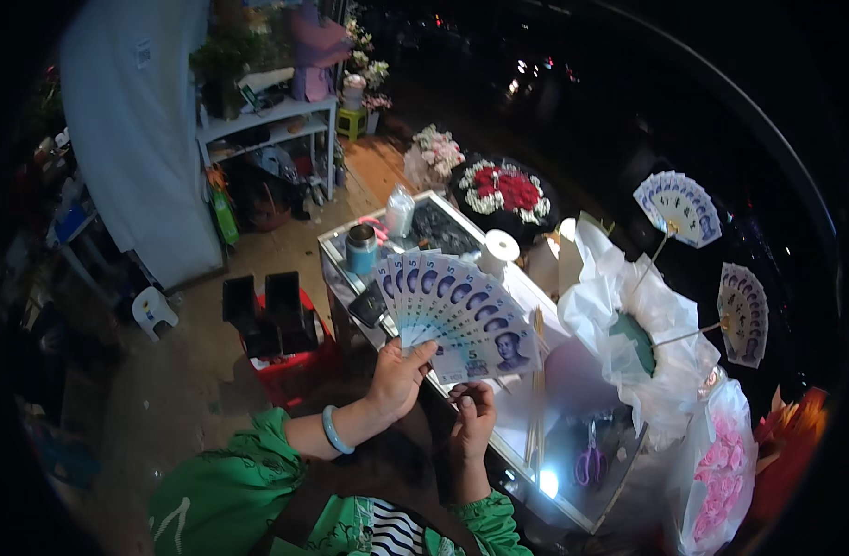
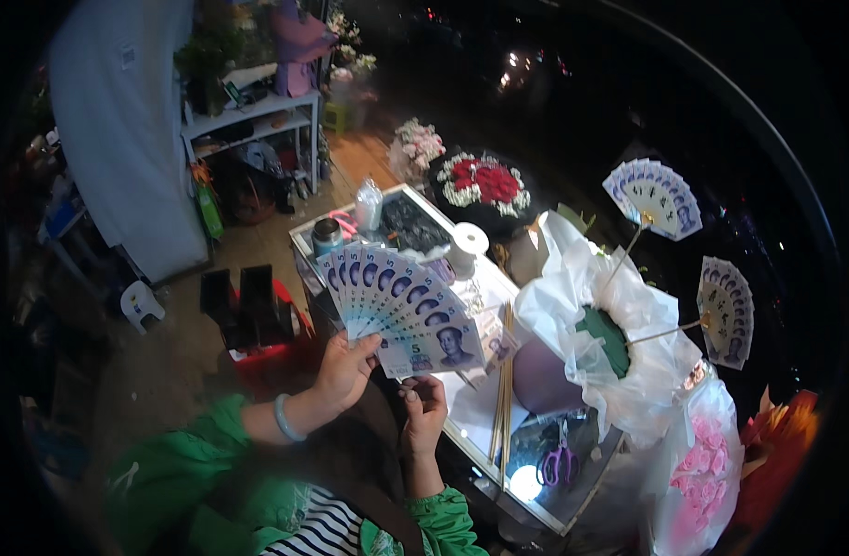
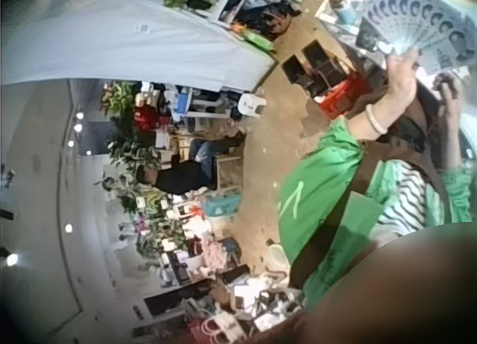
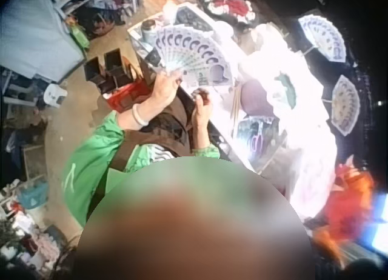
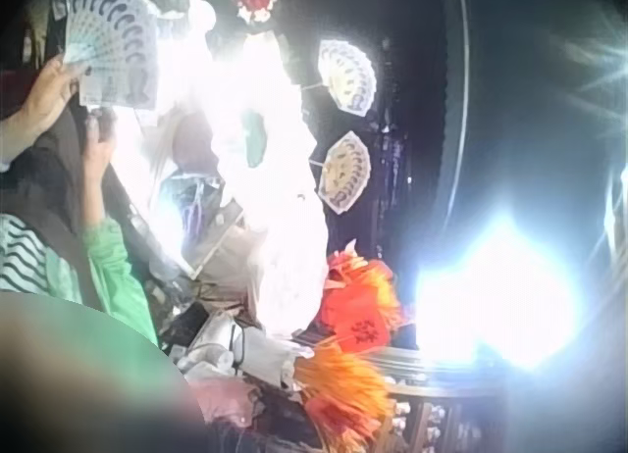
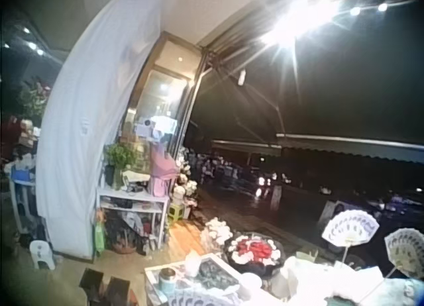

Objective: The person assembles decorative fans by attaching printed paper fans to wooden sticks and inserting them into a floral foam base. They use scissors to trim the sticks and arrange the finished fans within a bouquet-like arrangement.

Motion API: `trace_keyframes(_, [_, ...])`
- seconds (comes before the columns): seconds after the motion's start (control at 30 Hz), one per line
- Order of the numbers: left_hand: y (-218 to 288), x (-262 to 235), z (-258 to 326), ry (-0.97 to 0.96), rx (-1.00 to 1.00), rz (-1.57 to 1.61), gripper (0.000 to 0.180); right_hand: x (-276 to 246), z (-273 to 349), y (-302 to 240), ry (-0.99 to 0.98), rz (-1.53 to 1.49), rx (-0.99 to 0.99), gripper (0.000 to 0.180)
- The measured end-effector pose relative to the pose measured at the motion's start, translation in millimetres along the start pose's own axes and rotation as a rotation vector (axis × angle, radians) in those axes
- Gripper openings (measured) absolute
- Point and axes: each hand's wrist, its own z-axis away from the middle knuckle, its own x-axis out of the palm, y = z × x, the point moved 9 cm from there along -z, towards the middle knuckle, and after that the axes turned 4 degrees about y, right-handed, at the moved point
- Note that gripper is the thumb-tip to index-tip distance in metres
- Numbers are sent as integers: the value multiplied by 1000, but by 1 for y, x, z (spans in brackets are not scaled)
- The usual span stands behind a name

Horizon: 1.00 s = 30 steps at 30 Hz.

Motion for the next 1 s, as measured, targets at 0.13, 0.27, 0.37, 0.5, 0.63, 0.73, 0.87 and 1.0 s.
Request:
trace_keyframes(0.13, [37,26,8,-33,119,-15,20,56,-22,-42,-1,-120,-158,43])
trace_keyframes(0.27, [56,31,17,-34,191,25,27,100,-28,-63,-19,-76,-241,38])
trace_keyframes(0.37, [65,33,21,-47,282,12,27,110,-29,-63,-33,-113,-221,35])
trace_keyframes(0.5, [50,27,19,-52,199,29,25,96,-31,-52,19,-63,-216,29])
trace_keyframes(0.63, [17,-1,24,90,58,0,23,64,-25,-22,154,-69,-129,27])
trace_keyframes(0.73, [-2,-17,33,100,5,-4,23,39,-10,1,256,-97,-33,25])
trace_keyframes(0.87, [-15,-30,45,96,-53,-45,24,24,5,12,267,-145,-16,35])
trace_keyframes(1.0, [-18,-42,57,115,-80,-71,24,19,17,23,283,-140,-2,51])
